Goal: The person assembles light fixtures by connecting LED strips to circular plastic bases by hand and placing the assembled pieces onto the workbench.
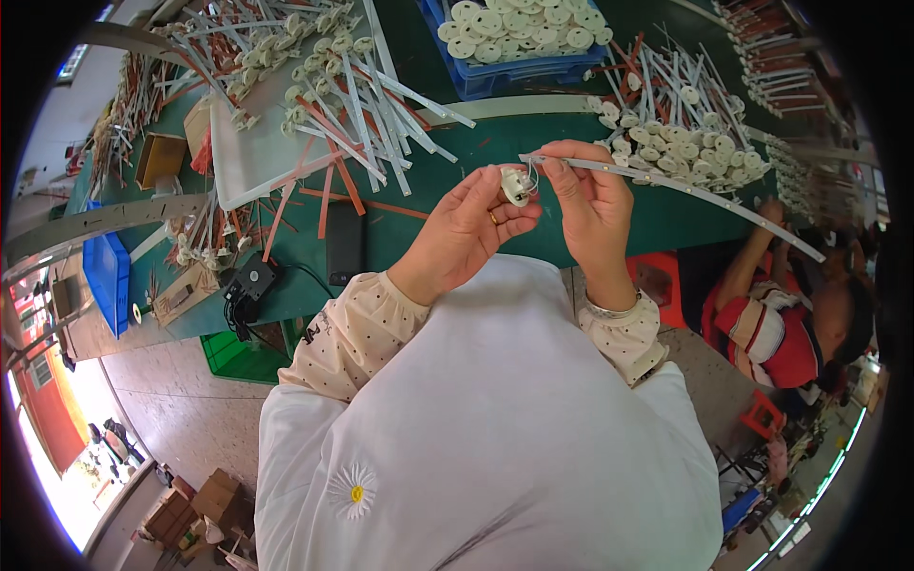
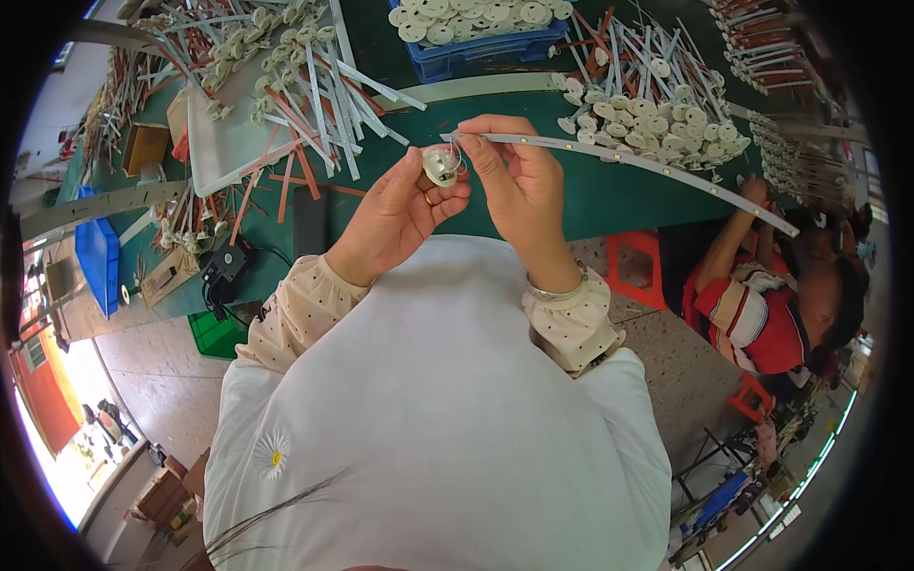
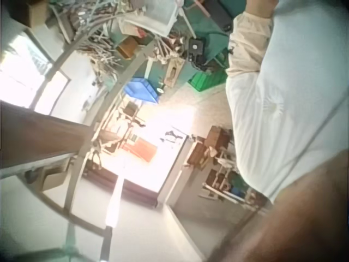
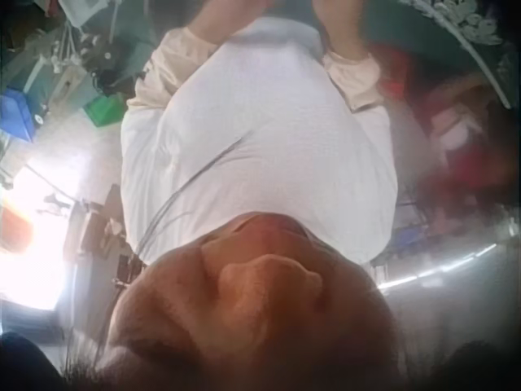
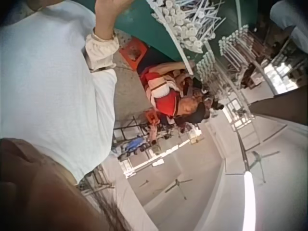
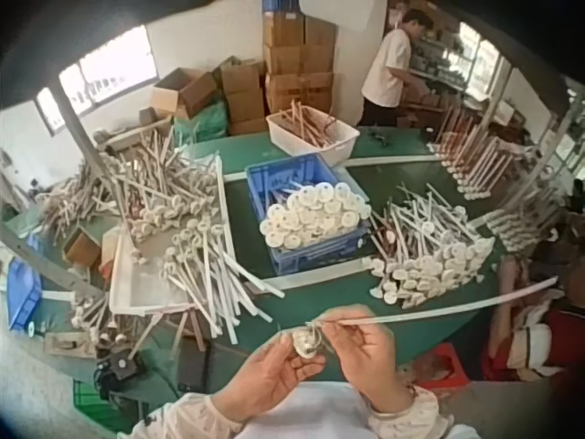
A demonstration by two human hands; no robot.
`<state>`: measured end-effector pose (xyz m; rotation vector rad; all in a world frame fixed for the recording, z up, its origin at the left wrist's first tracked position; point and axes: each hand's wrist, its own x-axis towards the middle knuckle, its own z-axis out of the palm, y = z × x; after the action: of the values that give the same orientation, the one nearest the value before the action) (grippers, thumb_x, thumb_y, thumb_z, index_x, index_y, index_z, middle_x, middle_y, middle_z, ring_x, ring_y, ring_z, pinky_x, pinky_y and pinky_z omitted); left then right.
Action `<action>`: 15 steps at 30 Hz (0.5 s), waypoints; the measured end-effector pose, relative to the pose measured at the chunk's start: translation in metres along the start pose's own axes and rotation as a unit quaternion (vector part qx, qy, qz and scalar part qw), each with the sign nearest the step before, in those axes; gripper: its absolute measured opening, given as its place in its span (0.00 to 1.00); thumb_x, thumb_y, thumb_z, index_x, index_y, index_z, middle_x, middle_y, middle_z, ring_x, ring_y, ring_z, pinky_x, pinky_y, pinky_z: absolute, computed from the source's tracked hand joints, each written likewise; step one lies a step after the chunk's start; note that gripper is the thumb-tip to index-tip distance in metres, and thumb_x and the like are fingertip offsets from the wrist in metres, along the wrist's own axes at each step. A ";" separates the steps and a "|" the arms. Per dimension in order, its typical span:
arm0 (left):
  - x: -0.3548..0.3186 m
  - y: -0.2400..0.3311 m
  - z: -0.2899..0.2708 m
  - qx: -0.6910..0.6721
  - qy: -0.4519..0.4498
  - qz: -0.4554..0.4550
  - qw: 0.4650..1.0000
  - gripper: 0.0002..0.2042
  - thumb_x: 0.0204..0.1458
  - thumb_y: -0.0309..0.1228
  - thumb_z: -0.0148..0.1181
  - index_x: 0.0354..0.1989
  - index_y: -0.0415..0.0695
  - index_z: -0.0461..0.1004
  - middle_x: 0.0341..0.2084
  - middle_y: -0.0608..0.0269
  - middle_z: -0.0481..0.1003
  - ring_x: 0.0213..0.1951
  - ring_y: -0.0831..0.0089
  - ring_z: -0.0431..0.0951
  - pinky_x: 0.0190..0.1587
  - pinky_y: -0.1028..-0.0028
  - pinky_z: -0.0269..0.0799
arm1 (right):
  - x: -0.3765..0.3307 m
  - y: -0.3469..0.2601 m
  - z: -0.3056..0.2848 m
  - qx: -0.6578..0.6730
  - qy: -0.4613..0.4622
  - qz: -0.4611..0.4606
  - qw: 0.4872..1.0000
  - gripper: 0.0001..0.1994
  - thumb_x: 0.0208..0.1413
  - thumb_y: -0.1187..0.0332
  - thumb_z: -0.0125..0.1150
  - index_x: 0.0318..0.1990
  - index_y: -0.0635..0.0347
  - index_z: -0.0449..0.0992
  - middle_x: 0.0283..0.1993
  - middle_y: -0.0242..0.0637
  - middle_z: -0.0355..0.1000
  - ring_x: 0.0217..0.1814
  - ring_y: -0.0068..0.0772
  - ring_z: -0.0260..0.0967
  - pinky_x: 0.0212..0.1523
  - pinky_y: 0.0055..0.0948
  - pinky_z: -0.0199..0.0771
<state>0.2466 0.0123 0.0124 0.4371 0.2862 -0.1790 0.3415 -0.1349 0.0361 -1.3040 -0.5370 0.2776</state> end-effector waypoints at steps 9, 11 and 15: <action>-0.006 0.003 0.004 0.035 -0.002 0.013 0.999 0.21 0.70 0.41 0.51 0.66 0.42 0.66 0.54 0.60 0.76 0.52 0.70 0.80 0.57 0.70 0.77 | -0.001 -0.008 -0.011 -0.012 -0.031 0.015 0.999 0.08 0.65 0.75 0.63 0.48 0.68 0.75 0.50 0.39 0.74 0.48 0.26 0.74 0.49 0.27 0.76; -0.007 0.004 0.003 0.074 -0.004 0.021 0.997 0.23 0.71 0.43 0.48 0.68 0.41 0.64 0.56 0.60 0.75 0.53 0.70 0.80 0.58 0.70 0.77 | 0.000 -0.009 -0.015 -0.047 -0.047 0.001 0.998 0.08 0.64 0.76 0.63 0.48 0.68 0.75 0.48 0.39 0.74 0.46 0.27 0.74 0.49 0.28 0.76; -0.009 0.006 0.002 0.024 -0.019 0.006 1.000 0.23 0.71 0.42 0.49 0.66 0.39 0.65 0.54 0.59 0.76 0.51 0.69 0.81 0.57 0.69 0.78 | 0.003 -0.014 -0.019 -0.049 -0.096 0.009 0.994 0.08 0.64 0.75 0.63 0.47 0.67 0.75 0.47 0.39 0.75 0.46 0.28 0.75 0.50 0.28 0.76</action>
<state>0.2402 0.0181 0.0191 0.4827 0.2433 -0.1833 0.3524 -0.1529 0.0475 -1.3847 -0.7091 0.3981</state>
